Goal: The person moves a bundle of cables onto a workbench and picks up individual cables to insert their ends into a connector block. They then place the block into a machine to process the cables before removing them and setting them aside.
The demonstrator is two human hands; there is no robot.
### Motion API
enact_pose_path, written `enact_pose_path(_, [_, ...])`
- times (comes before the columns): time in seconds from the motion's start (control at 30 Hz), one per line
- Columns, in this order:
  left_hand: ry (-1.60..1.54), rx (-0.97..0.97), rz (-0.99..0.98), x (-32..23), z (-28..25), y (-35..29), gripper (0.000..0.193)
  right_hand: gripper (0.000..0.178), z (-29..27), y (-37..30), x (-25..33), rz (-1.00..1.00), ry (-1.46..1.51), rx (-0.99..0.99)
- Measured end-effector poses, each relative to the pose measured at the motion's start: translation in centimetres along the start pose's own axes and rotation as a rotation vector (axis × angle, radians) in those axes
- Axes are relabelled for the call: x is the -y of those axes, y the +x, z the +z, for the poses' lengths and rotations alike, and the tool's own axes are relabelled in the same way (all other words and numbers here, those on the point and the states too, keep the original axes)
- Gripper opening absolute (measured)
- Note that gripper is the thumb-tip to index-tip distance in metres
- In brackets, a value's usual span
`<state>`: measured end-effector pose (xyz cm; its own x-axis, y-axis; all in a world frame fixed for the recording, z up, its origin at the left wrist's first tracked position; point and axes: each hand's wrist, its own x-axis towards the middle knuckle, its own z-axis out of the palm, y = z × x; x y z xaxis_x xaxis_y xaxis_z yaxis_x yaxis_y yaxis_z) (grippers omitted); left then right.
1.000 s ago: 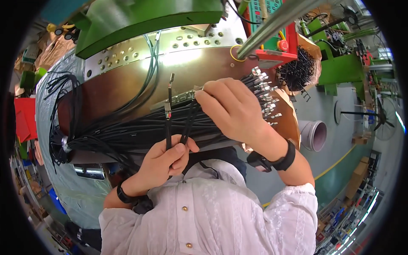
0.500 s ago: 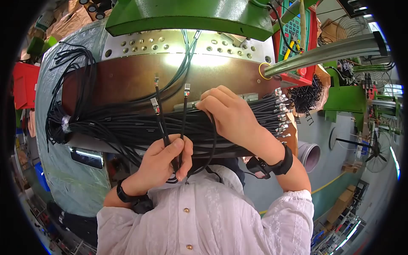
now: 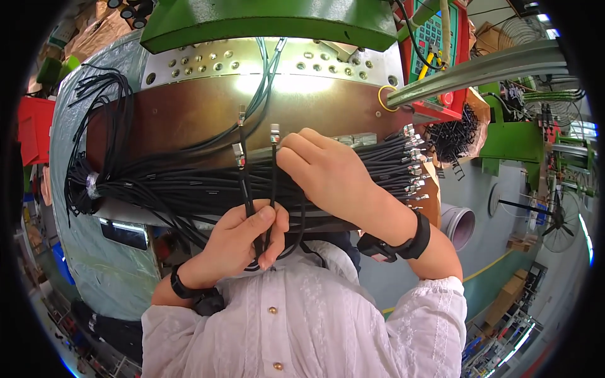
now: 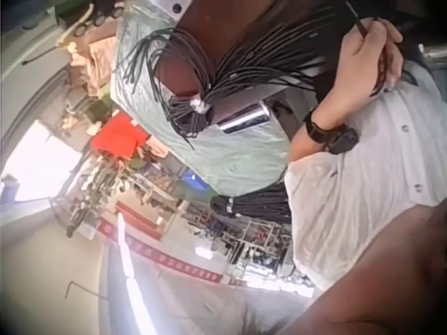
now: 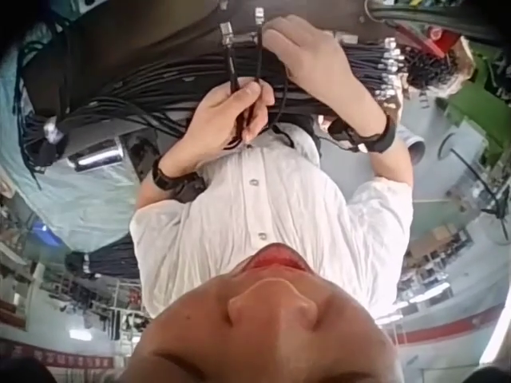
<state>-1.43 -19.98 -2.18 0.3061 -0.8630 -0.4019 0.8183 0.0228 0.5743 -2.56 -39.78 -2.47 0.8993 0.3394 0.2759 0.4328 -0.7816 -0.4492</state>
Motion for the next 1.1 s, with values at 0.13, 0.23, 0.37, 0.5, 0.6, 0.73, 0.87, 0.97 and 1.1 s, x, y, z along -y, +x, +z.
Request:
enact_pose_path(0.13, [0.021, 0.042, -0.053, -0.2, 0.2, 0.4, 0.032, 0.024, -0.6, -0.1, 0.7, 0.065, -0.083, -0.226])
enact_pose_path(0.23, [0.117, 0.021, -0.018, 0.4, 1.3, 0.4, 0.034, 0.023, -0.4, -1.0, 0.2, 0.145, -0.029, -0.335])
enact_pose_path(0.37, [0.353, -0.093, 0.124, -0.1, 1.5, 0.7, 0.038, 0.021, 0.8, -1.7, -1.5, 0.191, 0.144, -0.301])
enact_pose_path(0.5, [0.442, -0.136, 0.138, -1.1, 1.3, 0.7, 0.042, 0.019, 0.5, -1.3, -1.6, 0.166, 0.138, -0.189])
enact_pose_path(0.6, [0.36, -0.091, 0.088, -0.9, 1.5, 0.7, 0.044, 0.018, -0.6, -1.0, -1.2, 0.216, 0.109, -0.088])
enact_pose_path(0.73, [0.25, -0.084, 0.037, -1.1, 1.1, 1.2, 0.042, 0.018, -2.1, -0.5, -1.7, 0.124, 0.071, -0.039])
enact_pose_path(0.87, [0.364, 0.067, -0.049, -1.1, 1.7, 1.4, 0.043, 0.018, -3.7, 0.2, -0.3, 0.058, -0.31, -0.128])
enact_pose_path(0.97, [0.673, -0.153, 0.476, 0.5, 1.3, 2.1, 0.042, 0.018, -2.4, -2.9, -2.9, 0.235, -0.064, -0.297])
enact_pose_path(1.1, [-0.008, -0.44, 0.239, -3.1, 3.7, 2.4, 0.044, 0.016, -1.5, -4.3, -3.2, 0.341, 0.24, -0.226])
